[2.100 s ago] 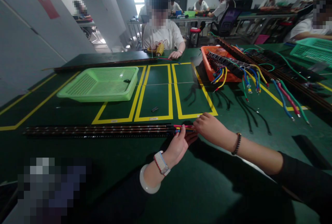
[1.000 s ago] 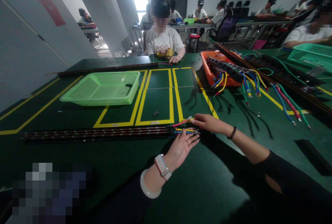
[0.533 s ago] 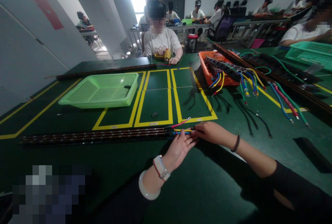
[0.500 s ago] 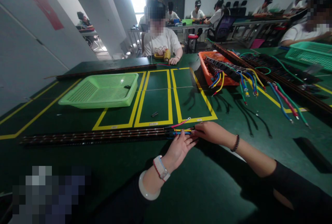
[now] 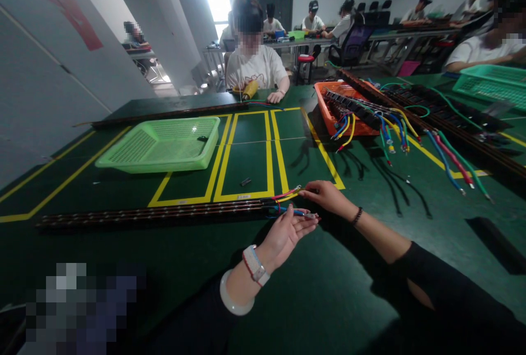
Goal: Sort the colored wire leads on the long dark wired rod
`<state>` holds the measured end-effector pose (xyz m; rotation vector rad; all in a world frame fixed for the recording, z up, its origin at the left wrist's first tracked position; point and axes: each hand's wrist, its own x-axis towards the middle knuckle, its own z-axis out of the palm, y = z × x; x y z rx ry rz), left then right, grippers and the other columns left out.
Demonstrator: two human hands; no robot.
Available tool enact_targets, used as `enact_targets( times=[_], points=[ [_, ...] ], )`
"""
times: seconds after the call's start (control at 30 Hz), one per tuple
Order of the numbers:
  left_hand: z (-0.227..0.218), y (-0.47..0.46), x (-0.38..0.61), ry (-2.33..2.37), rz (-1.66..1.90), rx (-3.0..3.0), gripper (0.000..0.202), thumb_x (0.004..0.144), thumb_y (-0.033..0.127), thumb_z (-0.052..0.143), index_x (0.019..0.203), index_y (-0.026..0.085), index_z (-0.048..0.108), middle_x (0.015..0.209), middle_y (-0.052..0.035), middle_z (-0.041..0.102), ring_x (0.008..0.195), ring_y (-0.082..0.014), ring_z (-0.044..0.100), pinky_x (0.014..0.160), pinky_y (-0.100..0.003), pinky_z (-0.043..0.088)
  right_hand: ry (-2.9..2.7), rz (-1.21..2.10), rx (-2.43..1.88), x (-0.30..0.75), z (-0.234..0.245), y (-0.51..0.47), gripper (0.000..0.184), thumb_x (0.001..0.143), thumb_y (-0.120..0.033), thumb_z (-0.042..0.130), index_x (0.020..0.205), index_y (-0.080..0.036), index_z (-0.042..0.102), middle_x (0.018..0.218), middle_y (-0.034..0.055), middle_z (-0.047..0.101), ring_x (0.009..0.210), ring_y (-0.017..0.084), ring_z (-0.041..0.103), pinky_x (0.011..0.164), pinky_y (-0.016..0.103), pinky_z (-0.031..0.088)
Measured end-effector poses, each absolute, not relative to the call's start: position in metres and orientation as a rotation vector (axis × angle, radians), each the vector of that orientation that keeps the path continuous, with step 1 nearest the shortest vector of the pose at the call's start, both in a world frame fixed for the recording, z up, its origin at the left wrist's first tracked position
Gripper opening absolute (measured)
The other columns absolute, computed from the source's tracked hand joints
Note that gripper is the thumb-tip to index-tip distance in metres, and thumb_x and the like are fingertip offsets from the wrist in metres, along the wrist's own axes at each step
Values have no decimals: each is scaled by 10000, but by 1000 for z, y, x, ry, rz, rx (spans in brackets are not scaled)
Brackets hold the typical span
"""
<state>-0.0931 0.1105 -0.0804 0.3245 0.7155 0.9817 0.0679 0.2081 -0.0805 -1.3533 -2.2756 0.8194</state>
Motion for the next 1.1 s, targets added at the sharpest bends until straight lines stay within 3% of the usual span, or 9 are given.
enact_targets(
  times=[0.2, 0.37, 0.53, 0.67, 1.1],
  points=[
    [-84, 112, -93, 687, 986, 296, 314, 928, 345, 451, 975, 68, 591, 1041, -188, 690, 1027, -242, 654, 1028, -420, 417, -2328, 882, -1329, 72, -81, 199, 386, 891, -486, 491, 717, -160, 605, 627, 8, 586, 551, 112, 467, 522, 239, 290],
    [-84, 112, -93, 689, 983, 285, 349, 913, 393, 469, 978, 77, 601, 1088, -187, 677, 1077, -255, 630, 1043, -428, 401, -2350, 951, -1275, 82, -76, 193, 367, 900, -493, 472, 803, -167, 611, 718, 31, 625, 623, 131, 524, 562, 241, 335],
    [-83, 112, -94, 693, 982, 276, 363, 897, 402, 501, 1010, 76, 614, 1136, -195, 659, 1113, -259, 608, 1059, -427, 384, -2365, 834, -1371, 85, -62, 183, 456, 921, -526, 412, 674, -173, 561, 633, 26, 586, 570, 128, 495, 540, 255, 309],
    [-85, 111, -94, 675, 985, 296, 362, 904, 408, 487, 1052, 107, 623, 1166, -165, 651, 1148, -239, 583, 1072, -421, 360, -2496, 863, -1303, 80, -56, 171, 455, 929, -522, 412, 693, -172, 581, 648, 27, 599, 580, 125, 503, 549, 251, 313],
    [-84, 108, -93, 657, 937, 444, 424, 906, 461, 452, 1029, 94, 625, 1090, -172, 670, 1047, -223, 630, 1014, -409, 403, -2472, 702, -1456, 71, -58, 168, 299, 901, -357, 518, 689, -172, 620, 639, 24, 616, 562, 108, 485, 524, 241, 280]
  ],
)
